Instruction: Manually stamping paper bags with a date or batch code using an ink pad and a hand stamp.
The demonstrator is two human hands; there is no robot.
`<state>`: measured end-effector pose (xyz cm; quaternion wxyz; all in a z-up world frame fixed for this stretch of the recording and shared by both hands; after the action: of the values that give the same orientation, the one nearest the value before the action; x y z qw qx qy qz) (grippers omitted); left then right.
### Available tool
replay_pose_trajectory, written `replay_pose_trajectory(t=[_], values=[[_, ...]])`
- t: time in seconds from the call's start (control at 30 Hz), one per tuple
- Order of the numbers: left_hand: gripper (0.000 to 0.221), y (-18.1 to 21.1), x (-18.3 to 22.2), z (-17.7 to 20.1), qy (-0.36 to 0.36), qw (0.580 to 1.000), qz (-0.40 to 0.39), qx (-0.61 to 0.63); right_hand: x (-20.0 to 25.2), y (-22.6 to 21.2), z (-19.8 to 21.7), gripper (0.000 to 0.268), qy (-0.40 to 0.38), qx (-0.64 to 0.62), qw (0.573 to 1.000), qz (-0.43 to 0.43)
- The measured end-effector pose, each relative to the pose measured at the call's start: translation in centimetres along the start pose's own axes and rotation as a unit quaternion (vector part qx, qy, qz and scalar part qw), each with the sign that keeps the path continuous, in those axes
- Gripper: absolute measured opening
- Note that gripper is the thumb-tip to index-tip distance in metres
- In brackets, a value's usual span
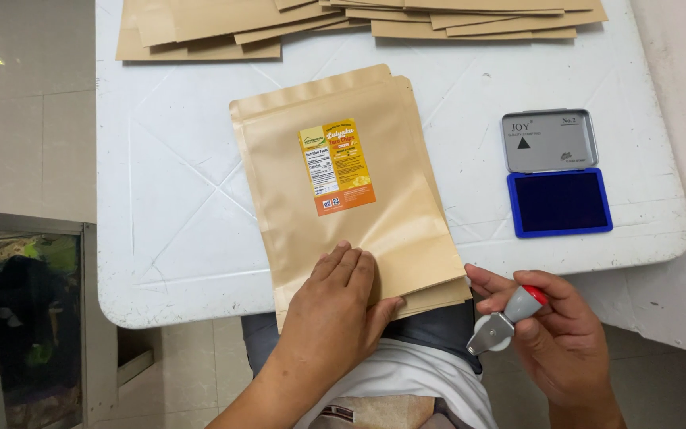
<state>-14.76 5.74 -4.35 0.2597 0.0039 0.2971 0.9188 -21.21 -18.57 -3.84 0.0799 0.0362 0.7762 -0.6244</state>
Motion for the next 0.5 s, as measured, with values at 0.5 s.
replay_pose_trajectory(t=[0.5], values=[[0.063, 0.2, 0.4, -0.9, 0.022, 0.998, -0.016, -0.053, -1.3, -0.1, -0.6, 0.040, 0.020, 0.094, 0.994, -0.043]])
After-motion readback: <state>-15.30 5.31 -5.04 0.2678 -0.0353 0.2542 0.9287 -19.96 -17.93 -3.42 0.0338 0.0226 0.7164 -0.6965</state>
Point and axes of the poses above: each hand's wrist, its own x-axis away from the middle knuckle, its own z-axis out of the back of the hand, y = z × x, the point moved 4 cm from there along -x, towards the middle knuckle, and after that the axes turned 4 degrees about x, right-handed, at the moved point
